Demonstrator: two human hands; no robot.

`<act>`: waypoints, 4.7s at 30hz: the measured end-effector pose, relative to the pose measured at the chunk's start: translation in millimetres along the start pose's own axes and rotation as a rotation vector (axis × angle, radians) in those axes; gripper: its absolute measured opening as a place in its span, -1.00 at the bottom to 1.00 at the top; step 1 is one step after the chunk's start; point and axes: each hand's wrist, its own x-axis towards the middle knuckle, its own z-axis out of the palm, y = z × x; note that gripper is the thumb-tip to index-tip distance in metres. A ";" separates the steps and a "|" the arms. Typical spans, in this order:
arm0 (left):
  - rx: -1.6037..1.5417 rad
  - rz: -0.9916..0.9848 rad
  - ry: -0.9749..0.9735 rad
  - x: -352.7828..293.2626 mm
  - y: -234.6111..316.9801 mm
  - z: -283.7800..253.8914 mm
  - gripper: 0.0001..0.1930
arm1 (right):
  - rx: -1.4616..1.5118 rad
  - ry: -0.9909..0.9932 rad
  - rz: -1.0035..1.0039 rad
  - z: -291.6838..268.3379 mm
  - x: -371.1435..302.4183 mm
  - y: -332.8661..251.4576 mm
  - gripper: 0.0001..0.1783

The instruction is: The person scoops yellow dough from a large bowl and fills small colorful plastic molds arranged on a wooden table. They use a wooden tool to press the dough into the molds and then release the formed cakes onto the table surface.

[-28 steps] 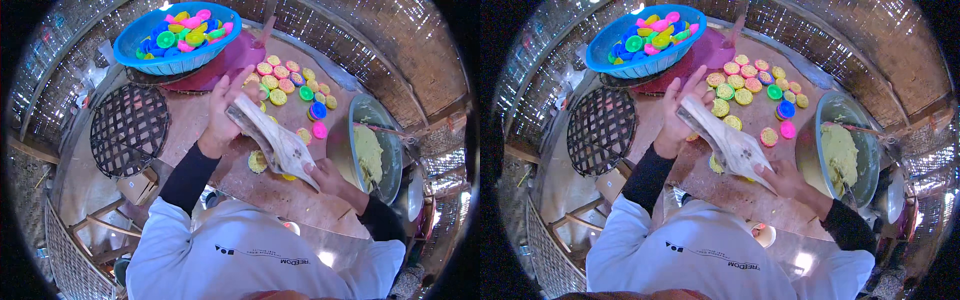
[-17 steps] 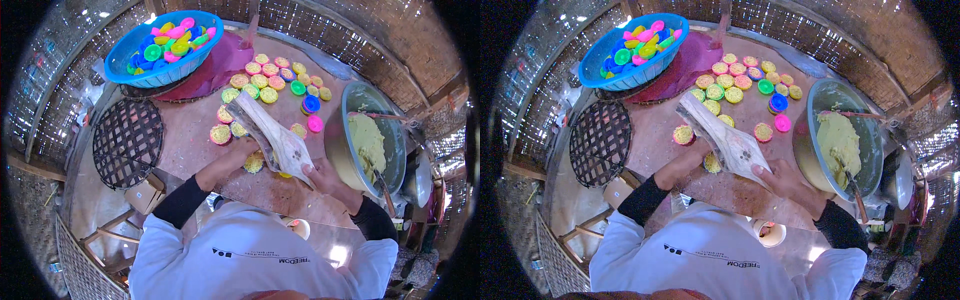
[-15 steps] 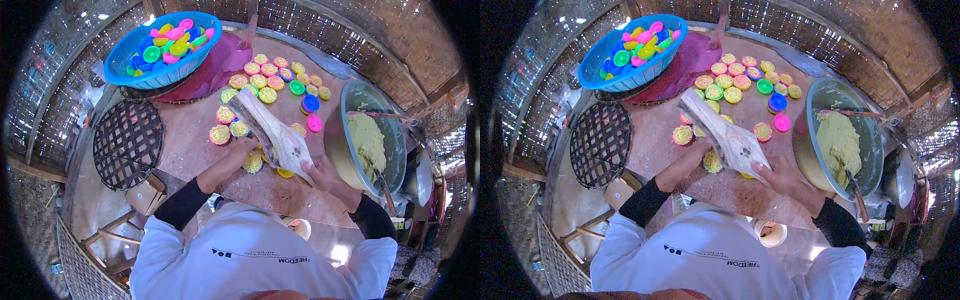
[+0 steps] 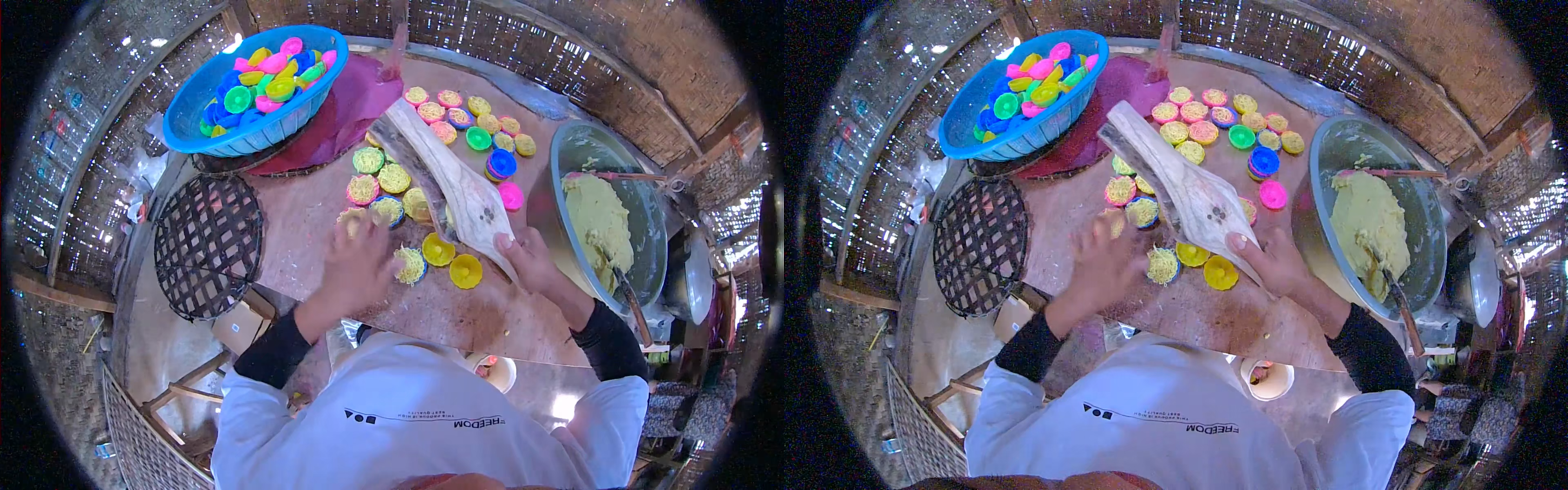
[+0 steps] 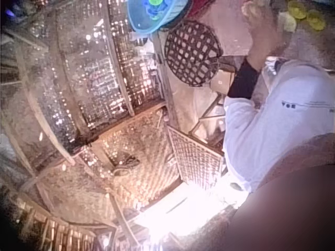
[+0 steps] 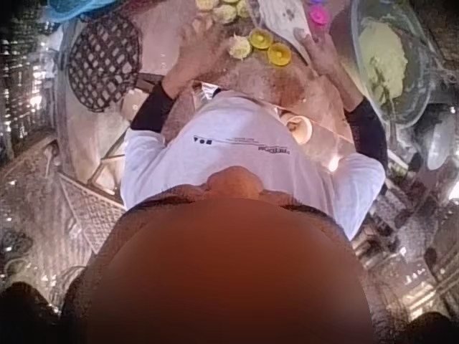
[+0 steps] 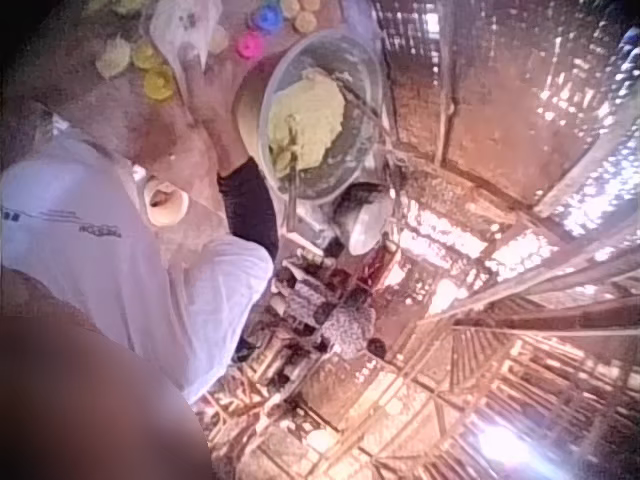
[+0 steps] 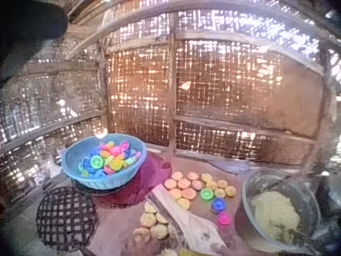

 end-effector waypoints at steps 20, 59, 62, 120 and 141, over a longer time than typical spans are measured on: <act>-2.724 0.408 -0.196 147.1 8.0 19.4 -0.70 | -0.041 -0.290 0.479 -24.2 5.2 -0.9 -0.22; -2.505 -0.077 -0.213 127.6 24.6 -23.3 -0.61 | -0.337 -0.078 0.364 -31.1 -7.2 -9.6 -0.23; -1.504 0.224 -0.087 125.1 13.7 52.0 -0.50 | -0.279 0.002 0.340 -31.6 -14.1 -0.4 -0.28; -0.979 0.771 -0.289 60.6 47.6 -56.9 -0.47 | 0.707 0.785 -1.092 -115.8 -107.8 -137.4 -0.90; -0.773 0.578 1.238 116.5 90.2 -111.0 -0.54 | -1.310 0.224 0.527 -211.7 -162.5 23.0 -0.82</act>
